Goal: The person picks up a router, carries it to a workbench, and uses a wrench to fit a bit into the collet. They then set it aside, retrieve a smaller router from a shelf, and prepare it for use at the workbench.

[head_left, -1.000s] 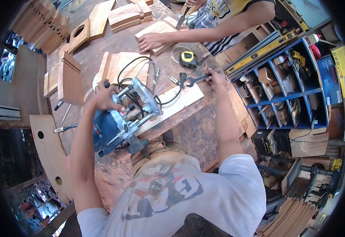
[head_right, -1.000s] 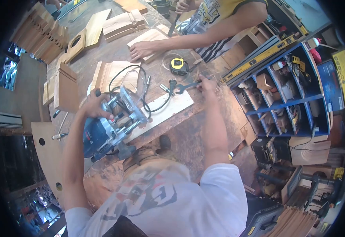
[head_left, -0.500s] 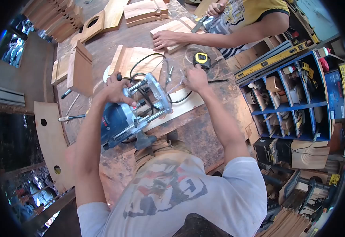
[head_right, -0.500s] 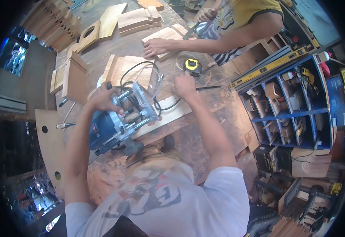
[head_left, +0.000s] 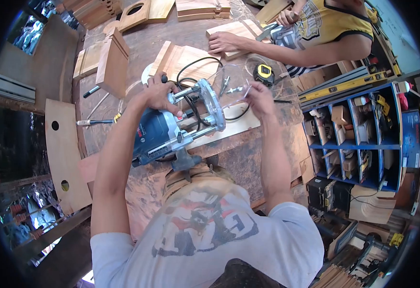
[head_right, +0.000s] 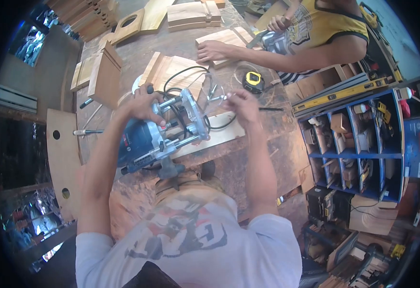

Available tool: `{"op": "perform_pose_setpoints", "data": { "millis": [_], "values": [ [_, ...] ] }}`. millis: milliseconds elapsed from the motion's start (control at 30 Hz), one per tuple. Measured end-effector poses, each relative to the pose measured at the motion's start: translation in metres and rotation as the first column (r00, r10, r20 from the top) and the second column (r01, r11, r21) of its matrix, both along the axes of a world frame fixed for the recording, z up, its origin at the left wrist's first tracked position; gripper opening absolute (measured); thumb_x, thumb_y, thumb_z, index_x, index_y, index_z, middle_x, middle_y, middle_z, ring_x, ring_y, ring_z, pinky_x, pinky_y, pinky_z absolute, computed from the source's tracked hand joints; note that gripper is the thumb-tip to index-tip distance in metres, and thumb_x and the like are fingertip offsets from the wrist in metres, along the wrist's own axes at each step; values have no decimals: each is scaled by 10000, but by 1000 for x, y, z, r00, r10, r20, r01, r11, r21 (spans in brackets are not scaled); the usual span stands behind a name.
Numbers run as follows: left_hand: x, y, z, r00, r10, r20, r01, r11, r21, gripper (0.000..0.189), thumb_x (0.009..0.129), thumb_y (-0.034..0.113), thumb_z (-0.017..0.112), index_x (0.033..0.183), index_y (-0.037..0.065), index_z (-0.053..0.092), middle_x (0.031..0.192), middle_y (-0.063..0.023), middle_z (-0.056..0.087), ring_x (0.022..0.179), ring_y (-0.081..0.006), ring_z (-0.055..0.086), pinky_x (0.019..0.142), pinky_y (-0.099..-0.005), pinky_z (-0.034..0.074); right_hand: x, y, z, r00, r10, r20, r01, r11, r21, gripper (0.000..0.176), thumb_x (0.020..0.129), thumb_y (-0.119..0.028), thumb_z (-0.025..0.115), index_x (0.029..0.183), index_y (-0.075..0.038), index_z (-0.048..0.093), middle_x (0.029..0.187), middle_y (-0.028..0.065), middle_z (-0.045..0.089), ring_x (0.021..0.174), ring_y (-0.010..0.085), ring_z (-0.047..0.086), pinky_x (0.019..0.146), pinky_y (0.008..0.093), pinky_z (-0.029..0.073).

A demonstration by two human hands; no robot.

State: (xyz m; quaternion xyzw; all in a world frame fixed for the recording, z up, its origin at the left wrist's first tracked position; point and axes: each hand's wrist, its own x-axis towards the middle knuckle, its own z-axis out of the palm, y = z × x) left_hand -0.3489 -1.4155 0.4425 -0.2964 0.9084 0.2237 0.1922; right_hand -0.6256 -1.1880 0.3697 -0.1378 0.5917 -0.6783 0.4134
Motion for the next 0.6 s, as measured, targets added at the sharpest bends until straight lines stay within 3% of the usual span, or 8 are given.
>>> {"op": "perform_pose_setpoints", "data": {
  "millis": [100,233,533,600],
  "values": [
    [-1,0,1,1000,6,10,-6,1000,8,1006,457,681,896,1297,202,620,1575,-299,204,1418,-547,233,1155,-597,254,31,1,-11,967,113,228,-95,992,-88,236,901,-62,750,1101,9,646,936,89,696,792,208,707,681,326,631],
    [-1,-1,-3,1000,24,0,-24,1000,1,1030,433,665,912,1320,222,636,1588,-232,209,1417,-505,246,1145,-613,242,48,-11,-20,905,277,322,-256,961,-106,245,879,-44,757,1095,14,655,934,78,703,832,205,726,687,318,625],
    [-3,-1,-7,998,42,38,-41,999,-21,1048,418,677,914,1324,227,639,1586,-230,206,1422,-506,240,1164,-612,221,61,-34,-27,845,460,272,-456,886,-85,220,887,-124,765,1007,45,689,793,63,685,622,117,606,529,229,452],
    [-3,1,0,999,27,44,-27,1000,1,1031,453,661,908,1334,211,616,1581,-275,193,1425,-534,223,1175,-606,201,59,-35,-38,842,468,269,-458,883,-102,229,892,-128,763,1025,44,690,789,60,684,599,107,592,520,220,443]
  ]
}}
